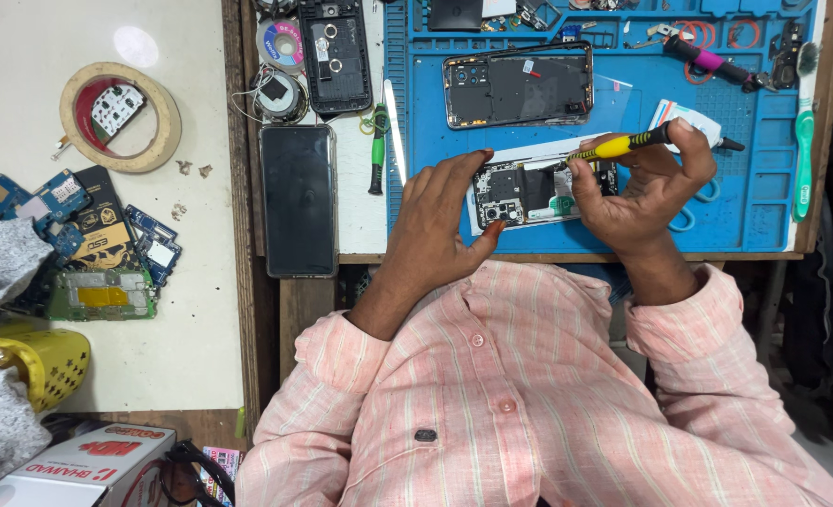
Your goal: The person disassembles a smartphone, removes the battery, and uses a screwdriver to adjust internal components. They then place a black plastic cover over the motherboard area and reposition the battery.
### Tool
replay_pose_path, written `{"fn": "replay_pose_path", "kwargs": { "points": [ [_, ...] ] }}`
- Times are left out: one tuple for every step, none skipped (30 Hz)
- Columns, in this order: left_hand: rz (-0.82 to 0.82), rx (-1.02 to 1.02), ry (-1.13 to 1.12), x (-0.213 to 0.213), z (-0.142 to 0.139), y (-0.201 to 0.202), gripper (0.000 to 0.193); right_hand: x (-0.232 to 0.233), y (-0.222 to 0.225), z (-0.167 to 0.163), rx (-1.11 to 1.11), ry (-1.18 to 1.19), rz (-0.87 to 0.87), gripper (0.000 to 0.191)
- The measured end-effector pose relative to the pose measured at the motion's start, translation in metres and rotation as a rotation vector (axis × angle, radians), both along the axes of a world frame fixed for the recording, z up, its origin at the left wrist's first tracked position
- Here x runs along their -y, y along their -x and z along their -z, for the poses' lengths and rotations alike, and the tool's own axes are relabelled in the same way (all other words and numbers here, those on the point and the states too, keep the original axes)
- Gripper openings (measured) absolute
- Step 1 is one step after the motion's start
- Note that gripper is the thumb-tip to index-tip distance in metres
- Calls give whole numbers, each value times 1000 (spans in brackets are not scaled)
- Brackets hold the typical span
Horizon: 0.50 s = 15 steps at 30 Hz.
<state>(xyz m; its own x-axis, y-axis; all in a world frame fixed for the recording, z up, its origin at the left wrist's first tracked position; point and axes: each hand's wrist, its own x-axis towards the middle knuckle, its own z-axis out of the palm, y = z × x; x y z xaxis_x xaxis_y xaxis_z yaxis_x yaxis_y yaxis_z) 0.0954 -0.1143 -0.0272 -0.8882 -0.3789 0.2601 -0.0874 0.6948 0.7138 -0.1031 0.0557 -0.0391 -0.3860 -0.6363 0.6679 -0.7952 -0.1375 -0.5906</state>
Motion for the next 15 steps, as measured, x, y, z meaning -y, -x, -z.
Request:
{"fn": "replay_pose_path", "kwargs": {
  "points": [
    [1, 5, -3, 0, 0, 0, 80, 0, 0, 0, 2, 3, 3, 85],
    [1, 11, -5, -1, 0, 0, 80, -1, 0, 0, 5, 6, 5, 85],
    [0, 16, -8, -1, 0, 0, 79, -1, 0, 0, 7, 9, 6, 85],
    [-1, 15, -7, -1, -1, 0, 80, -1, 0, 0, 5, 5, 6, 85],
    [-2, 14, -6, 0, -1, 0, 80, -2, 1, 0, 2, 1, 6, 84],
    [-1, 12, -7, -1, -2, 0, 80, -2, 1, 0, 0, -4, 7, 84],
    [-3, 15, -9, -1, -2, 0, 80, -3, 1, 0, -4, -2, 7, 84],
    [-4, 16, -11, -1, -3, 0, 80, -2, 2, 0, -10, 1, 7, 84],
    [-5, 17, -13, -1, -3, 0, 80, -3, 2, 0, -16, 3, 7, 84],
    [-5, 15, -11, -1, -3, 1, 80, -3, 3, 0, -18, 4, 10, 84],
    [-6, 13, -10, -1, -4, 1, 80, -3, 3, 0, -18, 5, 11, 84],
    [-7, 13, -10, -2, -4, 1, 80, -3, 3, 0, -18, 5, 13, 85],
    [-6, 10, -12, -2, -4, 1, 81, -3, 2, 0, -12, 2, 11, 85],
    [-6, 7, -13, -2, -5, 1, 81, -4, 2, 0, -7, 1, 10, 85],
    [-5, 3, -14, -2, -5, 1, 82, -4, 2, 0, -2, 1, 9, 85]
  ]
}}
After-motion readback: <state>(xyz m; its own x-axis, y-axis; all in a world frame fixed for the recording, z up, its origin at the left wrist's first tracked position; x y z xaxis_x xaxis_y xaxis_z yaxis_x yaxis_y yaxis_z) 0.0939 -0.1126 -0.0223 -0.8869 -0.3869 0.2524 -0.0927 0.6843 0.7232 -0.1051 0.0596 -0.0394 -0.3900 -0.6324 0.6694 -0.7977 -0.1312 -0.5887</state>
